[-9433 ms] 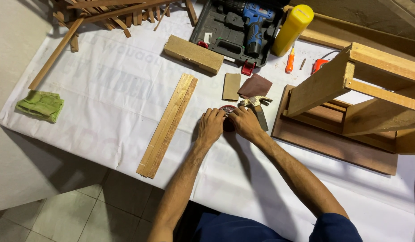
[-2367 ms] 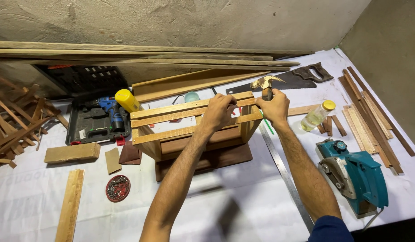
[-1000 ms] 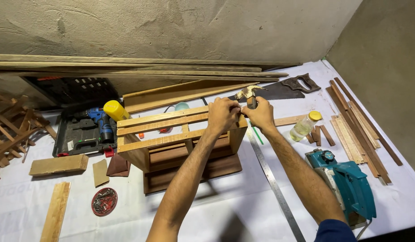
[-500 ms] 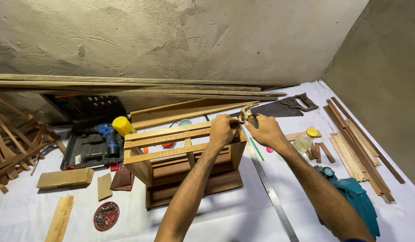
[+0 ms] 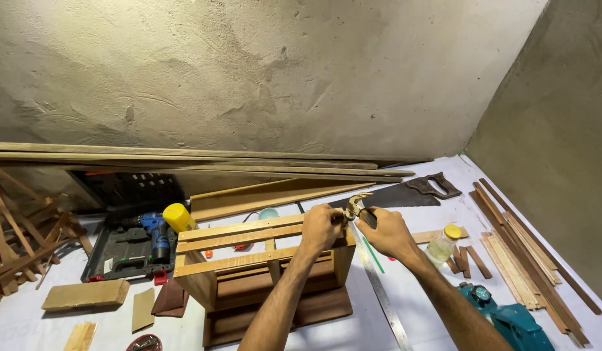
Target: The person assembles a small wooden shelf unit on a work table. They position the frame, place thin wood slats across it, and hammer nails to fasten the slats, taking nails from a round tin and repositioning the shelf between hammering.
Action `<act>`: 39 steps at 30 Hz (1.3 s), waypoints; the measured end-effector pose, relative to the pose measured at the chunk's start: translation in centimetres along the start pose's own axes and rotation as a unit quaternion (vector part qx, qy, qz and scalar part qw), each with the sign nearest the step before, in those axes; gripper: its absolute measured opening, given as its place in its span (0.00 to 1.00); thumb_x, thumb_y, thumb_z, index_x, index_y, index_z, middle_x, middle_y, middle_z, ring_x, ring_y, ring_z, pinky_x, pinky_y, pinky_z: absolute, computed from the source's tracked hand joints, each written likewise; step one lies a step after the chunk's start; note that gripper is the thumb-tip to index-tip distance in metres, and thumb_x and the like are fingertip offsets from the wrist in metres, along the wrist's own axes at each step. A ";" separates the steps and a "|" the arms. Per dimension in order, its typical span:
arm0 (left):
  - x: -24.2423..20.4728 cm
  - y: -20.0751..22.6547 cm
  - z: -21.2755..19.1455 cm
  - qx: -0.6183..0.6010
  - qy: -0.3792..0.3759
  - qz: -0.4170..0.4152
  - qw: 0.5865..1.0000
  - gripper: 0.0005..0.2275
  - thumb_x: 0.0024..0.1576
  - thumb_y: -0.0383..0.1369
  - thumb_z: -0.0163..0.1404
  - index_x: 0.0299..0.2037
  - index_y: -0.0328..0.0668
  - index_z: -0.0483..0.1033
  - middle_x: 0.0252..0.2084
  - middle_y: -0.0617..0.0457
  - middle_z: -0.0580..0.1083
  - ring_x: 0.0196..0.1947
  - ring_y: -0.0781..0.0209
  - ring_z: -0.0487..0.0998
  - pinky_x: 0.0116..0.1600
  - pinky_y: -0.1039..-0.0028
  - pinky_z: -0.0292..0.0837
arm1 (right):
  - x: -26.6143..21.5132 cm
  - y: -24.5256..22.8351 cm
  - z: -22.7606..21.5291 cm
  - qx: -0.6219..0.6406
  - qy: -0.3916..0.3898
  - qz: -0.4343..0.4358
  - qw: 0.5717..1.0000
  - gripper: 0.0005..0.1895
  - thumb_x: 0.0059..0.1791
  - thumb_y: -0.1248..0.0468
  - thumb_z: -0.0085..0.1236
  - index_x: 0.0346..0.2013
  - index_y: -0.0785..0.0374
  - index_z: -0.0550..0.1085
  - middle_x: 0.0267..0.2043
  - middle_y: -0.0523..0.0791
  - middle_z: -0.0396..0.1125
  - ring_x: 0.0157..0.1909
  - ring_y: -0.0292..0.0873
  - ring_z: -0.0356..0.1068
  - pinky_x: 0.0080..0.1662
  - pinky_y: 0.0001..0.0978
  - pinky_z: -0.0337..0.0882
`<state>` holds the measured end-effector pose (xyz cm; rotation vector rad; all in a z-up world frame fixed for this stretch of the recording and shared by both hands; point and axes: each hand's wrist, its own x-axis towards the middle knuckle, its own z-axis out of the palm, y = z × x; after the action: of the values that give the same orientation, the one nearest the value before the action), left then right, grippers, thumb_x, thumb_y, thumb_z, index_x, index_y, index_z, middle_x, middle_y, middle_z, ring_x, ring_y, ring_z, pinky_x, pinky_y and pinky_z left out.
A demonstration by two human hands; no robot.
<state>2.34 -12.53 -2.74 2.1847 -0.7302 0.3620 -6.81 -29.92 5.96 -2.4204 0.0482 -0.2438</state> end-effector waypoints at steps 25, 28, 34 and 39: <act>0.4 -1.0 0.6 0.033 -0.049 -0.067 0.996 0.09 0.51 0.35 0.65 0.36 0.39 0.87 0.29 0.50 0.78 0.30 0.58 0.73 0.35 0.63 0.71 | 1.7 0.8 -0.5 -0.017 -0.048 -0.001 0.999 0.18 0.48 0.54 0.61 0.40 0.67 0.78 0.25 0.55 0.74 0.25 0.52 0.74 0.32 0.44 0.72; 0.3 -0.9 0.5 0.008 -0.051 -0.085 0.995 0.11 0.51 0.37 0.64 0.38 0.41 0.86 0.29 0.52 0.76 0.31 0.60 0.74 0.38 0.64 0.71 | 1.6 1.5 0.0 0.022 -0.014 -0.038 0.999 0.17 0.48 0.54 0.59 0.38 0.68 0.77 0.25 0.54 0.74 0.25 0.50 0.75 0.31 0.43 0.73; 0.6 -0.5 -0.1 0.008 -0.031 -0.064 0.997 0.09 0.52 0.35 0.64 0.38 0.39 0.87 0.29 0.49 0.75 0.32 0.58 0.74 0.37 0.62 0.72 | 1.9 2.1 0.2 0.022 0.002 -0.070 0.997 0.17 0.47 0.55 0.60 0.39 0.69 0.78 0.24 0.53 0.72 0.24 0.49 0.74 0.30 0.42 0.73; 0.4 -0.3 -0.1 0.009 -0.055 -0.079 0.995 0.09 0.53 0.36 0.63 0.38 0.41 0.87 0.29 0.49 0.76 0.32 0.59 0.74 0.38 0.62 0.73 | 1.8 2.1 0.4 -0.004 -0.049 -0.005 0.999 0.16 0.49 0.55 0.58 0.34 0.67 0.78 0.20 0.51 0.71 0.21 0.48 0.71 0.30 0.43 0.70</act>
<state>2.86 -12.44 -2.65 2.2773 -0.6097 0.1680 -4.91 -31.41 4.56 -2.4376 -0.0069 -0.1307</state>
